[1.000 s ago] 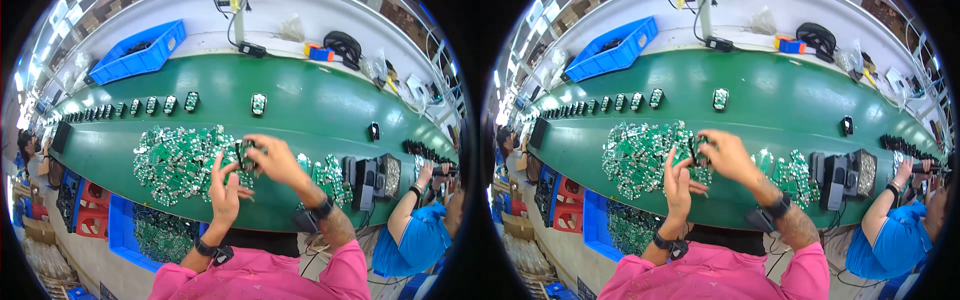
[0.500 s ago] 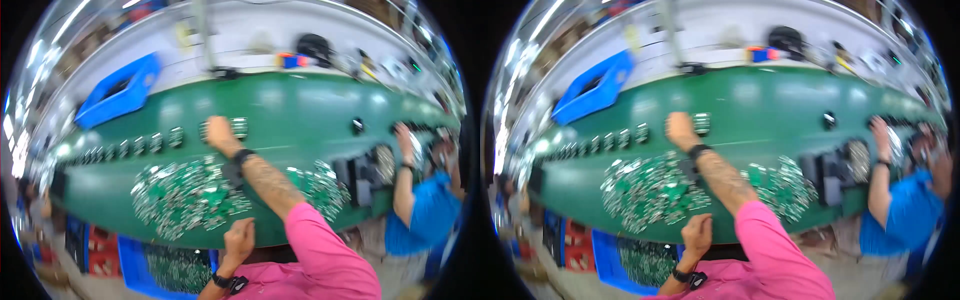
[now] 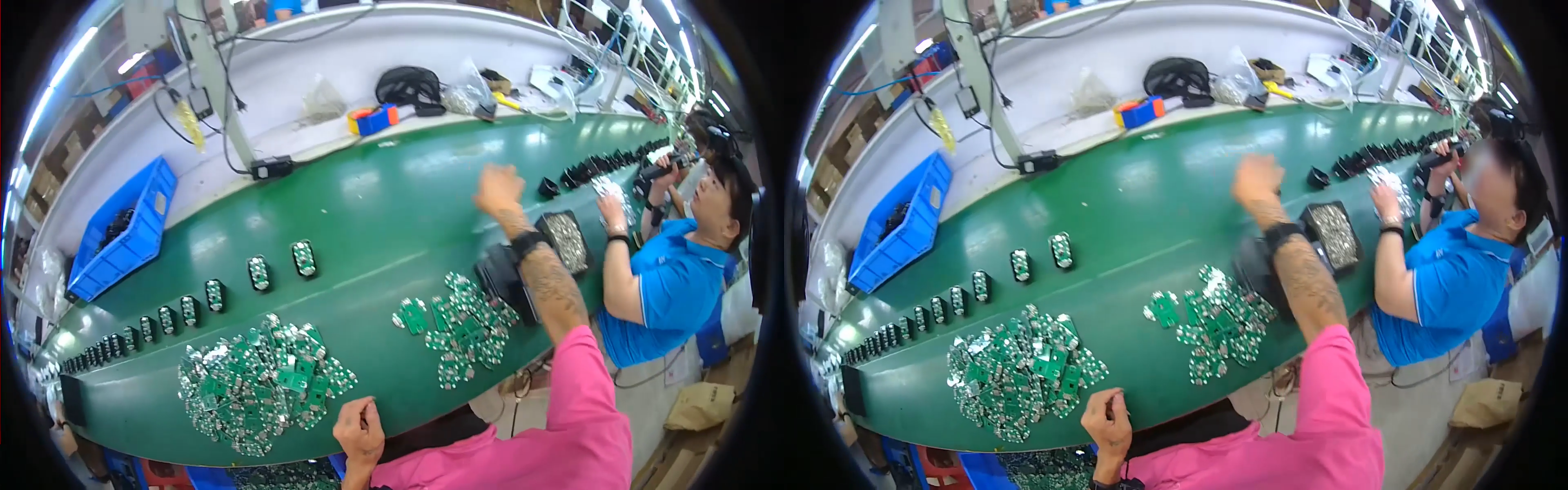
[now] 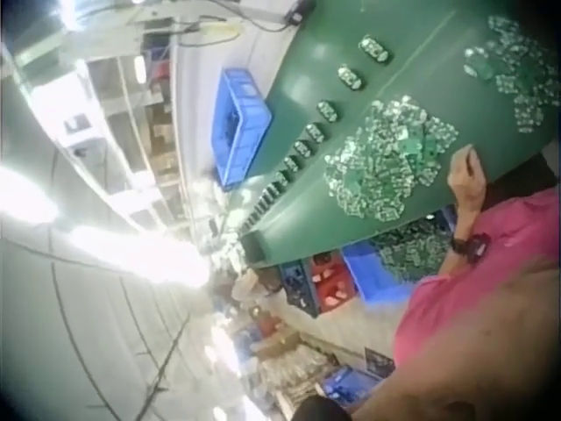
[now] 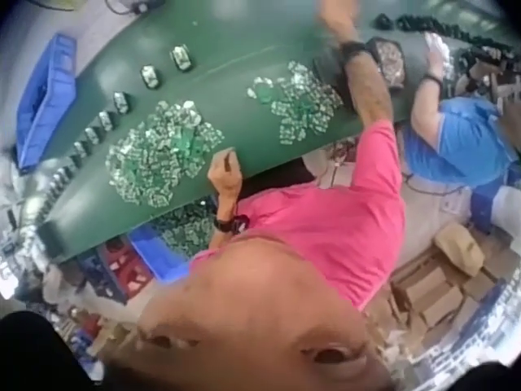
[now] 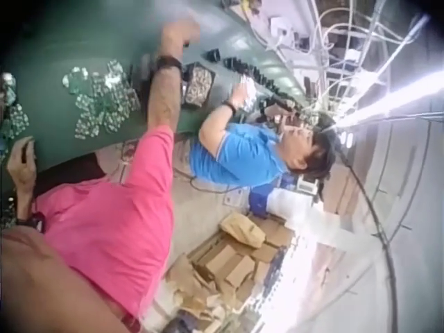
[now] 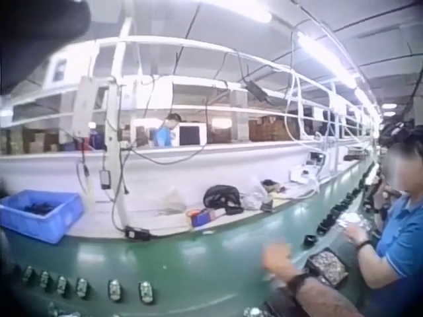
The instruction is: The person picks up a green circuit board and a black plastic housing, fits the board into the housing by hand, and places the assembled unit onto the workbench. This process is repeated for several more units.
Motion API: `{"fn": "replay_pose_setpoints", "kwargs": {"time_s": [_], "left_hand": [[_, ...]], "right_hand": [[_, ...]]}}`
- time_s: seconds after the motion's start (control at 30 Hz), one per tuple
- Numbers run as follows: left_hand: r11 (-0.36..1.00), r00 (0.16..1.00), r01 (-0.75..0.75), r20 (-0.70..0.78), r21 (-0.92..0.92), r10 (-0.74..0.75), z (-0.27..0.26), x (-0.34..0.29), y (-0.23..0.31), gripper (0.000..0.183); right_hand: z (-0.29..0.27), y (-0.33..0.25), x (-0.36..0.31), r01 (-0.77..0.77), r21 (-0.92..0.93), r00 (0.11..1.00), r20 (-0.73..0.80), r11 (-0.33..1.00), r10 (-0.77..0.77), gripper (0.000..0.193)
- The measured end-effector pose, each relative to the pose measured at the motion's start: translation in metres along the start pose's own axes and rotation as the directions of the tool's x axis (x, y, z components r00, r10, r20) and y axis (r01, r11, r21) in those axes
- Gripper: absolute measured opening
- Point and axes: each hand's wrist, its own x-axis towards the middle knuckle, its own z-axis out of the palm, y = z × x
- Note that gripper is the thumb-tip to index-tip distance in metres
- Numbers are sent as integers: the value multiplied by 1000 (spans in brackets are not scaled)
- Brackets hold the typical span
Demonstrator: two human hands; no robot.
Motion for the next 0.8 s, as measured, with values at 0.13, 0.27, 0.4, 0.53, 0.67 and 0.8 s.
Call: {"fn": "replay_pose_setpoints", "kwargs": {"time_s": [0.13, 0.27, 0.4, 0.53, 0.67, 0.8], "left_hand": [[999, 999, 51, 9, 1, -51, 3, 0, -1, 5], [995, 992, 94, 83, -43, -90, 11, 5, 10, 9], [939, 960, 244, 195, -244, -198, 11, 15, 40, 44], [840, 938, 299, 303, -452, -171, 45, 35, 70, 74], [987, 949, -30, 305, -155, 77, 48, 35, 52, 73], [915, 927, 308, 298, -260, -227, 34, 32, 45, 49]], "right_hand": [[10, 41, 4, -98, -17, 964, 246, 995, 99, 41], [18, 70, 26, -49, 155, 947, 321, 987, -4, 36], [-62, 7, -39, 223, 512, 895, 230, 830, -382, 42], [-110, -23, -188, 374, 674, 721, 221, 637, -657, 41], [-112, -34, -272, 260, 871, 643, 167, 418, -747, 52], [-78, -43, -278, 308, 865, 826, -35, 397, -563, 46]]}}
